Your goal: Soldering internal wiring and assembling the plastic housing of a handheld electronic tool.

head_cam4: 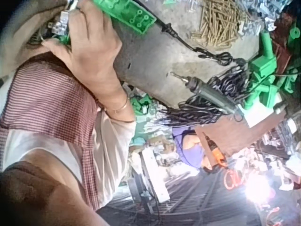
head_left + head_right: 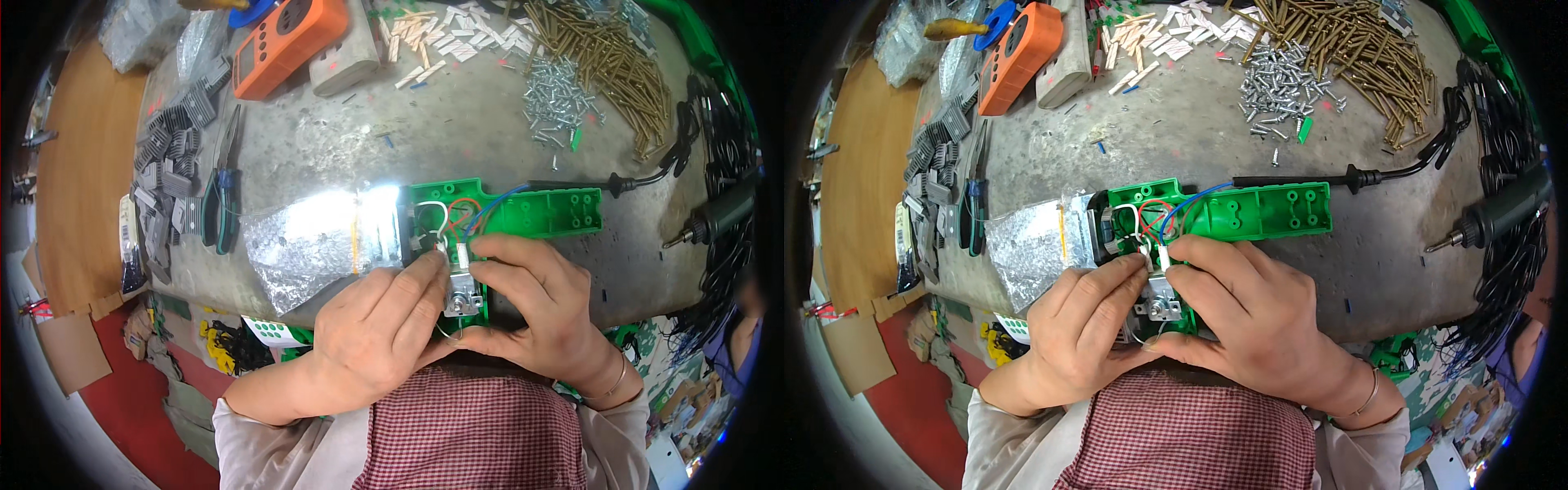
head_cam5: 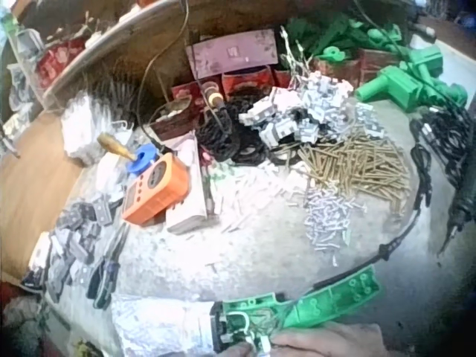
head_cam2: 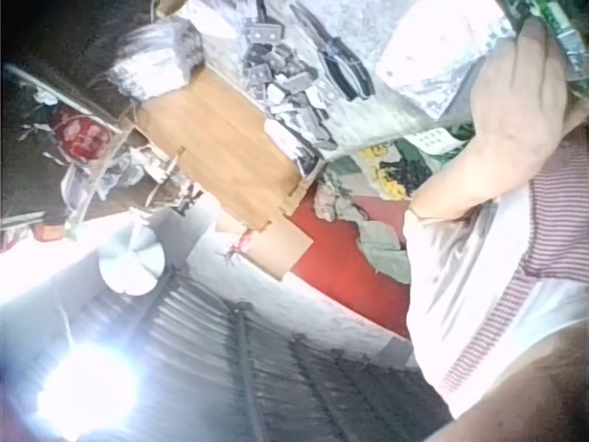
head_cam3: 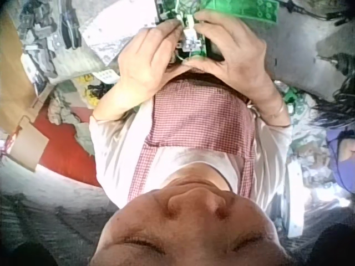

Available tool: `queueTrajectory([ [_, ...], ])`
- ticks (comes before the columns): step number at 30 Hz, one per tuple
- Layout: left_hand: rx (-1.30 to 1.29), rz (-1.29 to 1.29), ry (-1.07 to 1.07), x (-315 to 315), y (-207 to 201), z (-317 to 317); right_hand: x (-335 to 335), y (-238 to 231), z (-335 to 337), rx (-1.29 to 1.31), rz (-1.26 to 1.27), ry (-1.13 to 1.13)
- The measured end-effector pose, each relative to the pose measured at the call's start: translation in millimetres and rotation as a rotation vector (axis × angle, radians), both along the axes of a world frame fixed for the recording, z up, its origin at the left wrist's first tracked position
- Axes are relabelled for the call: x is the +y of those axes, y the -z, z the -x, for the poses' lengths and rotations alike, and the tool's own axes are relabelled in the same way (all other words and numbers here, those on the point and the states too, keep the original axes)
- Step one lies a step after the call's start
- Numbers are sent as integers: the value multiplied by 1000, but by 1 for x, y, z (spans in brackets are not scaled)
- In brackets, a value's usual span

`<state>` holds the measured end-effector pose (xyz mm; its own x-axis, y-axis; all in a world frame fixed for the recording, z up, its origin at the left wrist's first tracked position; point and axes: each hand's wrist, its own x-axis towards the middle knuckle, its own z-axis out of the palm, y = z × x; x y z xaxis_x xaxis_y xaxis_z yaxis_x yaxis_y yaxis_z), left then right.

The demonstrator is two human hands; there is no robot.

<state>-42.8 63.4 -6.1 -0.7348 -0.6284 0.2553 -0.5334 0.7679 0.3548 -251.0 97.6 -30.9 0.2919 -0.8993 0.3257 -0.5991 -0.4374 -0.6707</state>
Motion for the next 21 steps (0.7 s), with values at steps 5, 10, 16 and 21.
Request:
queueTrajectory([
  [5,-18,-41,18,-3,-5,-3,4,-13,4,11,-59,28],
  [10,6,-65,13,-4,-5,-2,3,-27,8,128,7,33],
  [16,15,-47,0,-4,-1,-3,1,-15,-11,106,42,-24],
  [21,-12,-41,-5,-4,-3,0,-3,-19,-7,65,-4,-58],
])
